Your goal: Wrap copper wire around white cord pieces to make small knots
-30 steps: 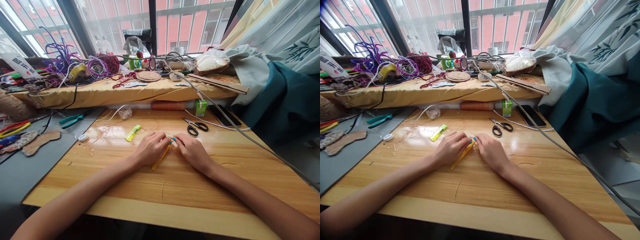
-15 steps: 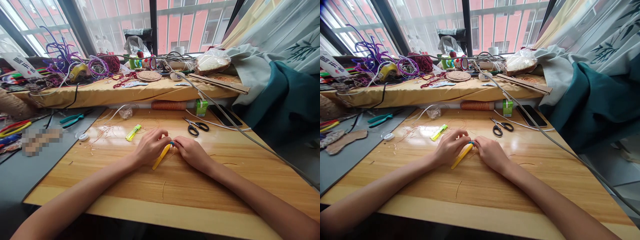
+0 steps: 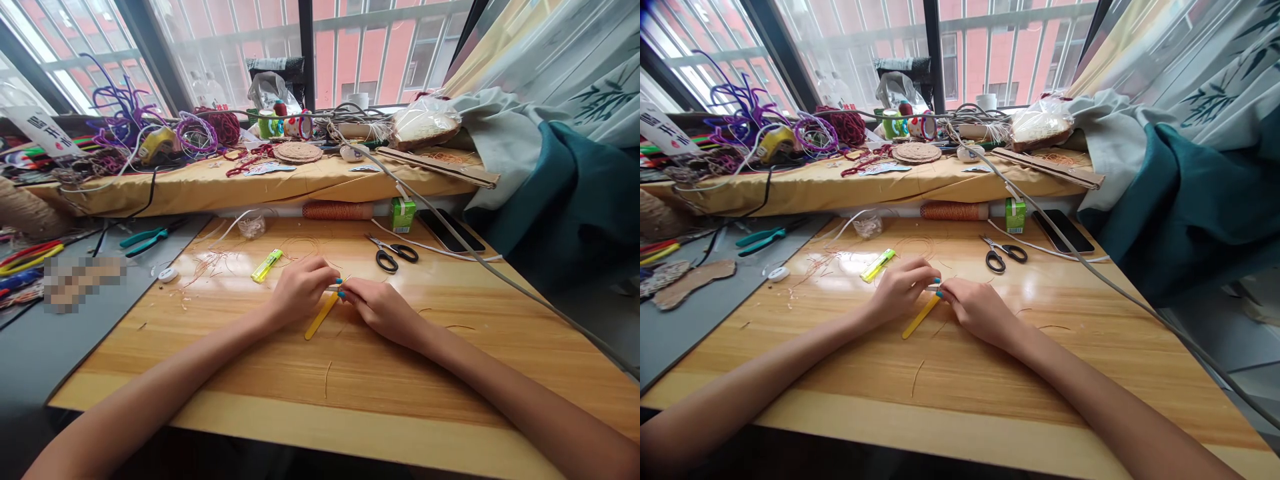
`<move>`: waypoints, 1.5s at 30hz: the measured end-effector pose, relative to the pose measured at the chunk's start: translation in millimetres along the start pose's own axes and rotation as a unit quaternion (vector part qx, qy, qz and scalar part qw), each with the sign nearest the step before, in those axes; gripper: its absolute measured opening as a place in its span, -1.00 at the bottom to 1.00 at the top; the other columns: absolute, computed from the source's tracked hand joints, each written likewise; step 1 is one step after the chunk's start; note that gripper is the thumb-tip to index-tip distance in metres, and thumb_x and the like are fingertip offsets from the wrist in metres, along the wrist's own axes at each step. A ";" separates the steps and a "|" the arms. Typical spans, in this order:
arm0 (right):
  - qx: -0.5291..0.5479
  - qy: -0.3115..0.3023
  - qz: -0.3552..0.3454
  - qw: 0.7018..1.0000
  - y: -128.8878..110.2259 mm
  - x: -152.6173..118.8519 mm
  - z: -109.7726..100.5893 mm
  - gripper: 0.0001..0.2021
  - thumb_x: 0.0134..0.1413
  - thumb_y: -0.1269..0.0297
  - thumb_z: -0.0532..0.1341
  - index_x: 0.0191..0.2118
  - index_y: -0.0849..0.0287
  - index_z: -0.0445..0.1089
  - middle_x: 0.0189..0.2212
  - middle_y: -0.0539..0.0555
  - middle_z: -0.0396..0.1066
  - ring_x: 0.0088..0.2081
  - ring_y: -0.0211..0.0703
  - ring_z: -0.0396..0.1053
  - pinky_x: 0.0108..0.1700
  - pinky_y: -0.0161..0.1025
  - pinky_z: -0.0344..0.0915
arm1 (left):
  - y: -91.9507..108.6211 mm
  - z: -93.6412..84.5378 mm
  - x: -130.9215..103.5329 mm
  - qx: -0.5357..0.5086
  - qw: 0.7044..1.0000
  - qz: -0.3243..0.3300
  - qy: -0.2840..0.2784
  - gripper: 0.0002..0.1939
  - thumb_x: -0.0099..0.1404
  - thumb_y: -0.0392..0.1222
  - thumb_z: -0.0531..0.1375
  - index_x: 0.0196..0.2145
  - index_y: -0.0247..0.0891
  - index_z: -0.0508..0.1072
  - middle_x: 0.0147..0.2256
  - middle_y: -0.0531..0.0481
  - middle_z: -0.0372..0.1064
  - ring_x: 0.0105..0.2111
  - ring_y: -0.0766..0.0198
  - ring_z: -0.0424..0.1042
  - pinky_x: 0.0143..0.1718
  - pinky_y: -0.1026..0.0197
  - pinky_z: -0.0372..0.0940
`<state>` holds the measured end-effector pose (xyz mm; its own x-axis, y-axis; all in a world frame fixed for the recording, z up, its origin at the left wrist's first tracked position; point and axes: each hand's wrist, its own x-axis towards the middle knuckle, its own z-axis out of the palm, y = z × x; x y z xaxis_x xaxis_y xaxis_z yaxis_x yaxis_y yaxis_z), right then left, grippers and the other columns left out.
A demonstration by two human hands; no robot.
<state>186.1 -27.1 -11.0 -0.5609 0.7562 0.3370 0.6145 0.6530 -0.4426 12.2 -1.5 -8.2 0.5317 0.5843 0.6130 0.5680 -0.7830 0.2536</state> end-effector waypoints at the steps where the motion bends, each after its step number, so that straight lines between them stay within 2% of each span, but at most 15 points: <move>1: 0.015 0.015 -0.006 1.000 -0.5 0.0 -0.4 -0.79 0.13 0.36 -0.08 -0.41 0.19 0.26 -0.49 0.05 0.33 -0.47 -0.26 0.23 -0.43 -0.34 0.11 | -1.4 -0.6 1.1 -0.042 0.998 -0.036 -0.006 -0.82 0.20 -0.31 0.01 -0.44 -0.29 0.41 -0.50 0.04 0.32 -0.50 0.41 0.24 -0.47 0.37 0.13; 4: 0.047 0.051 -0.016 0.997 -2.5 0.4 -2.3 -0.80 0.14 0.35 -0.07 -0.38 0.18 0.26 -0.48 0.04 0.32 -0.45 -0.27 0.23 -0.41 -0.35 0.13 | -4.8 -2.3 3.5 -0.134 0.984 -0.110 -0.031 -0.81 0.20 -0.31 0.01 -0.46 -0.32 0.40 -0.55 0.08 0.32 -0.55 0.45 0.26 -0.51 0.41 0.14; 6: 0.057 0.069 -0.013 0.996 -4.1 0.7 -4.0 -0.81 0.14 0.34 -0.06 -0.36 0.19 0.26 -0.47 0.04 0.31 -0.45 -0.27 0.23 -0.41 -0.35 0.13 | -5.7 -2.4 3.4 -0.147 0.983 -0.104 -0.045 -0.79 0.19 -0.35 -0.01 -0.46 -0.32 0.40 -0.56 0.08 0.32 -0.53 0.45 0.28 -0.49 0.41 0.15; 8: 0.055 0.090 0.002 0.994 -5.3 0.8 -5.4 -0.82 0.13 0.34 -0.06 -0.35 0.20 0.26 -0.48 0.05 0.31 -0.45 -0.27 0.23 -0.41 -0.35 0.14 | -5.0 -1.3 2.1 -0.122 0.989 -0.064 -0.052 -0.78 0.19 -0.37 -0.02 -0.43 -0.31 0.41 -0.55 0.07 0.32 -0.53 0.44 0.28 -0.49 0.41 0.14; 11: 0.033 0.114 0.035 0.992 -5.5 0.3 -5.6 -0.80 0.14 0.34 -0.07 -0.34 0.21 0.27 -0.47 0.06 0.31 -0.44 -0.25 0.24 -0.40 -0.33 0.14 | -1.7 1.3 -0.7 -0.026 0.997 0.022 -0.067 -0.77 0.20 -0.33 -0.03 -0.41 -0.30 0.41 -0.57 0.05 0.28 -0.56 0.43 0.23 -0.53 0.38 0.09; 14: 0.017 0.117 0.049 0.992 -4.5 -0.2 -4.0 -0.80 0.14 0.34 -0.07 -0.30 0.20 0.28 -0.41 0.08 0.35 -0.38 -0.22 0.27 -0.35 -0.31 0.17 | 1.8 2.7 -2.3 0.066 0.989 0.103 -0.083 -0.74 0.22 -0.32 -0.08 -0.45 -0.29 0.38 -0.60 0.06 0.25 -0.59 0.42 0.19 -0.53 0.34 0.06; 17: 0.020 0.119 0.060 0.991 -4.1 0.2 -3.4 -0.80 0.12 0.34 -0.05 -0.27 0.19 0.31 -0.36 0.08 0.37 -0.34 -0.21 0.30 -0.30 -0.30 0.18 | 3.2 2.1 -2.5 0.097 0.983 0.131 -0.083 -0.72 0.23 -0.32 -0.11 -0.46 -0.28 0.36 -0.62 0.07 0.22 -0.61 0.42 0.17 -0.52 0.32 0.06; 22: 0.041 0.133 0.099 0.985 -4.1 2.6 -5.8 -0.81 0.09 0.35 -0.01 -0.33 0.20 0.34 -0.41 0.07 0.40 -0.37 -0.21 0.31 -0.35 -0.30 0.18 | 2.7 -0.4 -2.2 0.088 0.991 0.091 -0.039 -0.72 0.25 -0.26 -0.09 -0.46 -0.28 0.39 -0.62 0.05 0.24 -0.60 0.41 0.16 -0.54 0.33 0.04; 25: 0.048 0.113 0.104 0.987 -3.1 4.0 -5.9 -0.81 0.07 0.37 0.01 -0.38 0.21 0.35 -0.42 0.07 0.40 -0.38 -0.21 0.30 -0.34 -0.30 0.18 | 2.9 -1.4 -2.5 0.069 0.995 0.074 -0.011 -0.73 0.25 -0.25 -0.06 -0.42 -0.28 0.40 -0.60 0.04 0.26 -0.58 0.40 0.18 -0.53 0.34 0.05; 30: 0.062 0.043 0.047 0.996 -2.4 4.5 -5.1 -0.80 0.09 0.38 -0.01 -0.42 0.22 0.35 -0.43 0.07 0.39 -0.38 -0.22 0.29 -0.33 -0.30 0.17 | 2.2 -2.3 -2.8 0.041 0.998 0.056 0.015 -0.77 0.23 -0.28 -0.03 -0.43 -0.29 0.40 -0.57 0.03 0.29 -0.54 0.39 0.21 -0.48 0.34 0.08; 34: 0.084 0.025 0.007 0.996 -3.0 2.8 -6.1 -0.81 0.08 0.42 -0.01 -0.39 0.22 0.34 -0.45 0.06 0.37 -0.41 -0.25 0.27 -0.35 -0.32 0.17 | 0.3 -2.6 -0.8 -0.021 0.999 -0.011 0.024 -0.80 0.21 -0.33 0.00 -0.44 -0.29 0.40 -0.54 0.03 0.34 -0.52 0.41 0.24 -0.48 0.37 0.10; 37: 0.089 0.018 -0.018 0.996 -2.8 2.0 -6.0 -0.82 0.08 0.45 0.00 -0.38 0.22 0.34 -0.44 0.06 0.36 -0.40 -0.26 0.26 -0.35 -0.34 0.17 | -1.2 -2.8 1.9 -0.095 0.994 -0.062 0.004 -0.83 0.17 -0.36 0.03 -0.47 -0.30 0.40 -0.52 0.06 0.36 -0.52 0.44 0.27 -0.48 0.41 0.12; 40: 0.096 0.022 -0.028 0.995 -2.5 2.4 -5.5 -0.83 0.08 0.43 0.00 -0.35 0.22 0.34 -0.44 0.06 0.35 -0.40 -0.27 0.26 -0.35 -0.34 0.17 | -2.5 -2.7 3.8 -0.150 0.983 -0.094 -0.052 -0.82 0.16 -0.35 0.02 -0.50 -0.31 0.40 -0.53 0.08 0.37 -0.52 0.44 0.29 -0.47 0.42 0.14; 42: 0.101 0.036 -0.020 0.994 -2.7 2.9 -5.7 -0.83 0.09 0.40 0.00 -0.36 0.23 0.34 -0.47 0.05 0.34 -0.42 -0.27 0.25 -0.37 -0.34 0.16 | -3.0 -2.1 3.5 -0.153 0.978 -0.110 -0.086 -0.79 0.16 -0.36 -0.01 -0.49 -0.31 0.40 -0.53 0.07 0.37 -0.52 0.43 0.30 -0.47 0.42 0.14; 45: 0.099 0.063 0.002 0.993 -3.7 3.4 -6.8 -0.82 0.09 0.37 0.00 -0.41 0.22 0.33 -0.49 0.04 0.32 -0.43 -0.27 0.24 -0.38 -0.34 0.16 | -3.0 0.0 0.9 -0.096 0.983 -0.100 -0.118 -0.76 0.13 -0.39 -0.03 -0.42 -0.29 0.42 -0.53 0.05 0.38 -0.53 0.41 0.28 -0.49 0.39 0.11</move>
<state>185.7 -26.6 -2.6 -0.4770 0.7663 0.4304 0.4891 0.6383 -0.5945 11.0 1.3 -8.4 0.5655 0.7463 0.3511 0.5596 -0.6599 0.5014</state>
